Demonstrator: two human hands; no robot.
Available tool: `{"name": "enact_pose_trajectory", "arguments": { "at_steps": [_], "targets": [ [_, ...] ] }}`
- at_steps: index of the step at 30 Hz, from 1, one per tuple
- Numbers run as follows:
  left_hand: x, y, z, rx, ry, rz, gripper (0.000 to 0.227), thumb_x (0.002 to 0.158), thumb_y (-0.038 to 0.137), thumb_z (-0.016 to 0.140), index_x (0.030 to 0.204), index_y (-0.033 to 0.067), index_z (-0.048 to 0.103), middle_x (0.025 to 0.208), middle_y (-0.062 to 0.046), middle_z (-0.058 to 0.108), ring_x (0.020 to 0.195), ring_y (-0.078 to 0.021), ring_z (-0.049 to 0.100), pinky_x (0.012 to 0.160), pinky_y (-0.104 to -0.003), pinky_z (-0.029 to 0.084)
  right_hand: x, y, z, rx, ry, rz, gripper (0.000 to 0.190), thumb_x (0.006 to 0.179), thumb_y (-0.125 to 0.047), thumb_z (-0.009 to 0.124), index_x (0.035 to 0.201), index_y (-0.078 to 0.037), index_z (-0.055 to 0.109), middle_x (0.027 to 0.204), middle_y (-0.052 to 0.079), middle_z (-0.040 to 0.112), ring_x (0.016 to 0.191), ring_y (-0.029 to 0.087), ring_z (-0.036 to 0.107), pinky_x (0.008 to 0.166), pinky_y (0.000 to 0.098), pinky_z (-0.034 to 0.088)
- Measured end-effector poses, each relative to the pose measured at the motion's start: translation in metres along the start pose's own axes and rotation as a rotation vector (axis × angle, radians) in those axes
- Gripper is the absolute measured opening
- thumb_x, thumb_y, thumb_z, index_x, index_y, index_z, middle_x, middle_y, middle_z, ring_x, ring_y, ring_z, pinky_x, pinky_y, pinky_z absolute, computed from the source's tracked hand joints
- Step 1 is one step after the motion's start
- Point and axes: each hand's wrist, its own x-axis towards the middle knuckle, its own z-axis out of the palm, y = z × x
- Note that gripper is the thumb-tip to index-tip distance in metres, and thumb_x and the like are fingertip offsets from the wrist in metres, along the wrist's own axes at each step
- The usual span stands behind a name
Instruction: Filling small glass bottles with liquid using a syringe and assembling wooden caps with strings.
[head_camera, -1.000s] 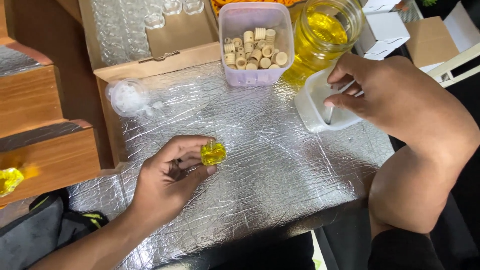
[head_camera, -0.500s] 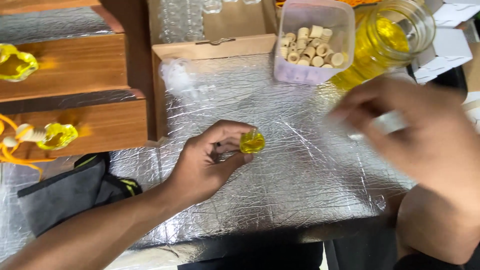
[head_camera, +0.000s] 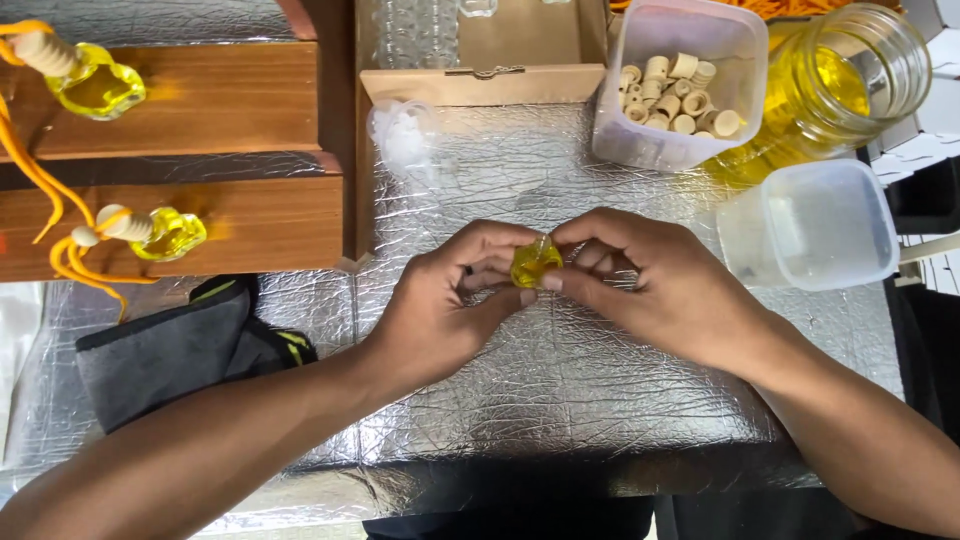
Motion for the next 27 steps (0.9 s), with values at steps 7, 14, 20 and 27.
{"name": "enact_pose_trajectory", "arguments": {
  "at_steps": [7, 14, 20, 27],
  "targets": [
    [0.004, 0.001, -0.004, 0.043, 0.047, -0.029, 0.04, 0.091, -0.008, 0.073, 0.126, 0.0014, 0.056, 0.112, -0.013, 0.073, 0.106, -0.024, 0.076, 0.101, -0.031, 0.065, 0.006, 0.003, 0.009, 0.201, 0.127, 0.16, 0.025, 0.093, -0.016, 0.072, 0.116, -0.006, 0.07, 0.1, 0.006, 0.077, 0.079, 0.011, 0.074, 0.069, 0.0182, 0.062],
    [0.004, -0.001, -0.012, 0.079, -0.024, -0.144, 0.059, 0.087, -0.005, 0.076, 0.138, 0.0073, 0.05, 0.123, -0.015, 0.071, 0.111, -0.0244, 0.074, 0.102, -0.031, 0.063, 0.009, 0.006, 0.013, 0.267, 0.124, 0.249, 0.026, 0.09, -0.011, 0.074, 0.115, -0.006, 0.07, 0.102, 0.009, 0.08, 0.079, 0.013, 0.08, 0.078, 0.0212, 0.067],
    [0.009, 0.001, -0.019, 0.322, 0.071, -0.039, 0.036, 0.088, 0.005, 0.08, 0.118, 0.001, 0.06, 0.108, -0.014, 0.069, 0.087, -0.0199, 0.072, 0.083, -0.026, 0.065, 0.012, 0.01, 0.016, 0.227, 0.134, 0.212, 0.026, 0.092, -0.013, 0.073, 0.116, -0.005, 0.068, 0.096, 0.008, 0.079, 0.083, 0.013, 0.08, 0.079, 0.0214, 0.066],
    [0.01, -0.005, -0.021, 0.543, 0.029, -0.009, 0.026, 0.091, 0.009, 0.077, 0.112, -0.0014, 0.067, 0.103, -0.014, 0.069, 0.087, -0.0241, 0.07, 0.075, -0.032, 0.061, 0.014, 0.012, 0.02, 0.26, 0.158, 0.19, 0.024, 0.092, -0.008, 0.074, 0.114, -0.004, 0.07, 0.098, 0.009, 0.078, 0.086, 0.014, 0.079, 0.081, 0.0218, 0.064]
  ]
}}
